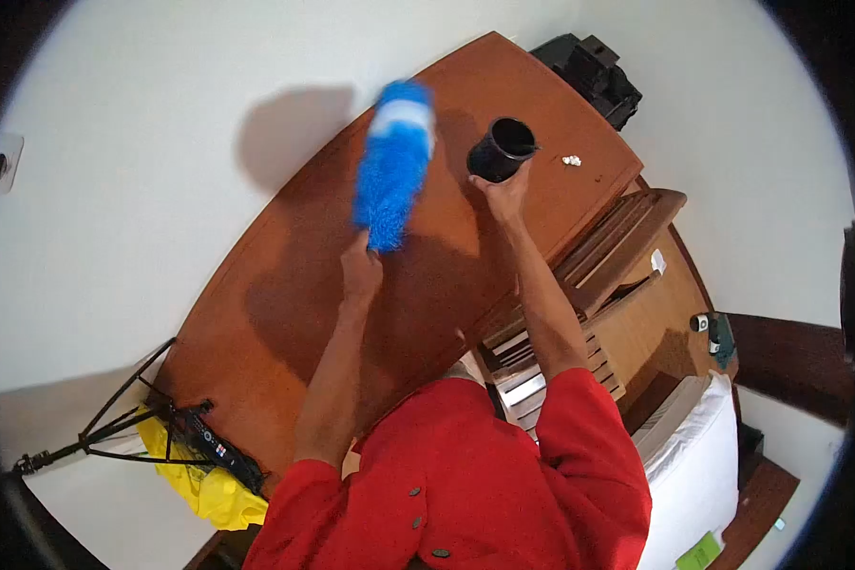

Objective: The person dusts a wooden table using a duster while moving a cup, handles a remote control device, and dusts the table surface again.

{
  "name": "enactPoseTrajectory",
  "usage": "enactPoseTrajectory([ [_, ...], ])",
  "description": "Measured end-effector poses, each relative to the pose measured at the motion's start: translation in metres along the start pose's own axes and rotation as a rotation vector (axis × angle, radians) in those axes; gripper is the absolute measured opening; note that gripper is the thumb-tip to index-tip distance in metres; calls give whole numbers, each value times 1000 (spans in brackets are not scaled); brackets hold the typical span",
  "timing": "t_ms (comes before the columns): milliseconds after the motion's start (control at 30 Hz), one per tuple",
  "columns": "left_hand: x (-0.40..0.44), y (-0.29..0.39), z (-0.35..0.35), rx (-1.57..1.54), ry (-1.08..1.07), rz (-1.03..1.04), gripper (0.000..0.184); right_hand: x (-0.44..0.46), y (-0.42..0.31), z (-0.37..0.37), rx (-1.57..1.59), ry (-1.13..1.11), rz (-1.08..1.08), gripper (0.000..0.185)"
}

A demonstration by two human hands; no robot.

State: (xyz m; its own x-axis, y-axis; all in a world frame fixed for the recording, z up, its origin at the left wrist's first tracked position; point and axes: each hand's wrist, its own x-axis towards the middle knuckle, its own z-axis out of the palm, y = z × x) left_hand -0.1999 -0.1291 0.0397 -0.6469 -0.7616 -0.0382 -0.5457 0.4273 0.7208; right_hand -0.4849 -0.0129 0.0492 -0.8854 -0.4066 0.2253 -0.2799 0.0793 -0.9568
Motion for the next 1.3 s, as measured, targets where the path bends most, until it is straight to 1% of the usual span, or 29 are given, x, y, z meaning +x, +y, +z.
enactPoseTrajectory([
  [67, -13, 3, 0, 53, -139, -13, 41, -2, -2, 0, 11, 9, -6, 94],
  [167, -22, -22, 3, -38, -84, 381, 42, -2, -2, -1, -28, 26, -142, 95],
  [267, -19, 14, 0, -37, 44, 29, 38, -6, -22, -8, -87, 16, 9, 94],
  [367, -11, -1, 6, 44, -61, 217, 40, -4, -14, -6, -66, 44, -28, 93],
  [467, -5, 4, -7, 68, -67, 405, 42, -3, -11, -7, -40, 68, -95, 94],
  [567, 10, 32, -10, -8, -6, 159, 43, -2, -12, -11, -57, 46, -17, 96],
  [667, 27, 48, -21, 142, -140, 301, 42, -1, -12, -12, -79, 50, -9, 95],
  [767, 58, 58, -25, 158, -57, 324, 40, 3, -2, -14, -48, 88, -137, 93],
  [867, 99, 68, -17, 207, -102, 166, 36, 0, -24, -22, 106, 63, 1, 92],
  [967, 127, 64, -18, 171, -103, 458, 31, 5, -9, -27, 8, 84, -64, 90],
  [1067, 137, 100, -17, 146, -54, 131, 28, 1, -24, -34, -18, 95, -22, 89],
  [1167, 153, 77, 10, 227, -196, 280, 29, 1, -16, -34, -51, 112, 1, 90],
  [1267, 159, 78, 17, 97, -257, 350, 31, 2, -20, -37, -50, 111, -9, 91],
  [1300, 158, 85, 21, 116, -205, 269, 32, 1, -22, -37, -42, 114, 2, 91],
])
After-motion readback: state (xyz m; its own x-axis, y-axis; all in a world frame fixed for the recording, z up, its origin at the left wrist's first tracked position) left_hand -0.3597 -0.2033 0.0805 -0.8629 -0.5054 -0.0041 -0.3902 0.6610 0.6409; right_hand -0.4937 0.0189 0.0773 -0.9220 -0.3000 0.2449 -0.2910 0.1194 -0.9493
